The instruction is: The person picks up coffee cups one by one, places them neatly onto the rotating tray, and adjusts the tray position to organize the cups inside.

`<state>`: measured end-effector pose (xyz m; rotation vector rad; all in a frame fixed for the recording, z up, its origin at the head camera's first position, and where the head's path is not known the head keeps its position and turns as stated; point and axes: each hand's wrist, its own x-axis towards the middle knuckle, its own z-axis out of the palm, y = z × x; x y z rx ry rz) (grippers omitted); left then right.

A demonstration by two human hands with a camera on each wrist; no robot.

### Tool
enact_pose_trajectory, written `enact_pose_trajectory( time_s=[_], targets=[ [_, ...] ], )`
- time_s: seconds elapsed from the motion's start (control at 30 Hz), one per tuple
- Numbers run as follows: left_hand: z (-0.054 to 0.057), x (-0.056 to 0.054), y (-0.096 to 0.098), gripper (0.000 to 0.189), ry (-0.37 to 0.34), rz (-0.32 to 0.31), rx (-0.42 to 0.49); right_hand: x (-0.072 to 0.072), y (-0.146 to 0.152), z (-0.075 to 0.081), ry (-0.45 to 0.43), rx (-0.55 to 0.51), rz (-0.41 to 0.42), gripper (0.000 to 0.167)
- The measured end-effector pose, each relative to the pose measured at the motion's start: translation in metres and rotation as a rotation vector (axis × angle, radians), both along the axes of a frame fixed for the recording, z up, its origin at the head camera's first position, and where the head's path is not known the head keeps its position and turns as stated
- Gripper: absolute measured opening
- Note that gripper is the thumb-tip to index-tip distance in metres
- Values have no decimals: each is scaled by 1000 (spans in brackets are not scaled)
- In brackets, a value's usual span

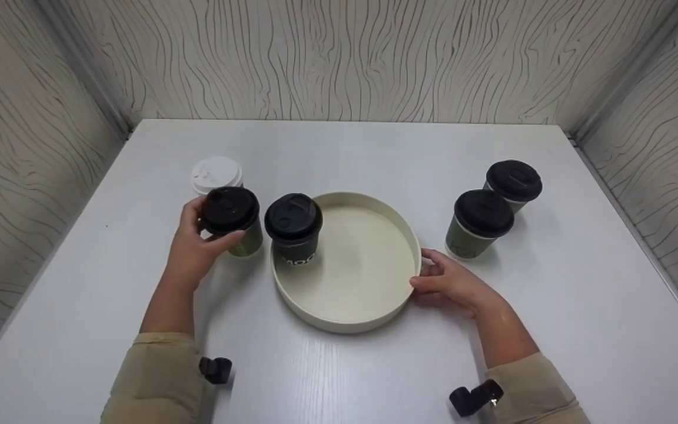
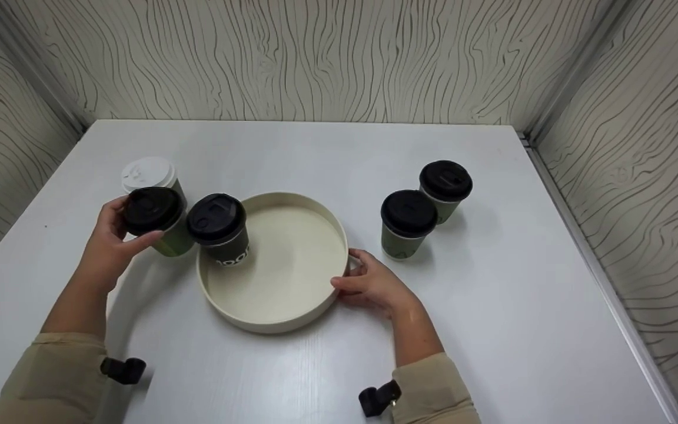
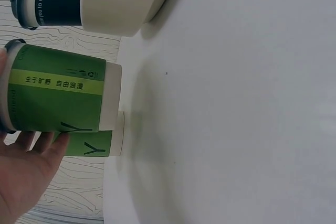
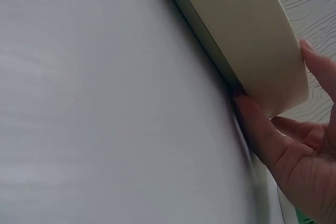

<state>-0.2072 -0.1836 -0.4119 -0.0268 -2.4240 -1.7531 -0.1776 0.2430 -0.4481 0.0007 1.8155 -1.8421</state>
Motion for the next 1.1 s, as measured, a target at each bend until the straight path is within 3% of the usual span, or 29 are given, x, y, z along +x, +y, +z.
enact_pose_trajectory(
  time_s=[0.33, 0.53, 0.8, 1.1],
  targets=[
    [0, 2, -1, 87, -17, -12, -3, -9, -6, 2, -2, -48, -176, 61],
    [1, 3, 0, 89, -27, -10, -14, -19, -14, 4, 27, -12, -274, 54],
    [3, 2, 0, 89, -33, -15, -11, -32, -20, 2, 55, -5, -361, 45],
    [4, 3, -1, 87, -32, -21, -5, -37, -23, -3, 55, -10, -424, 41]
  ],
)
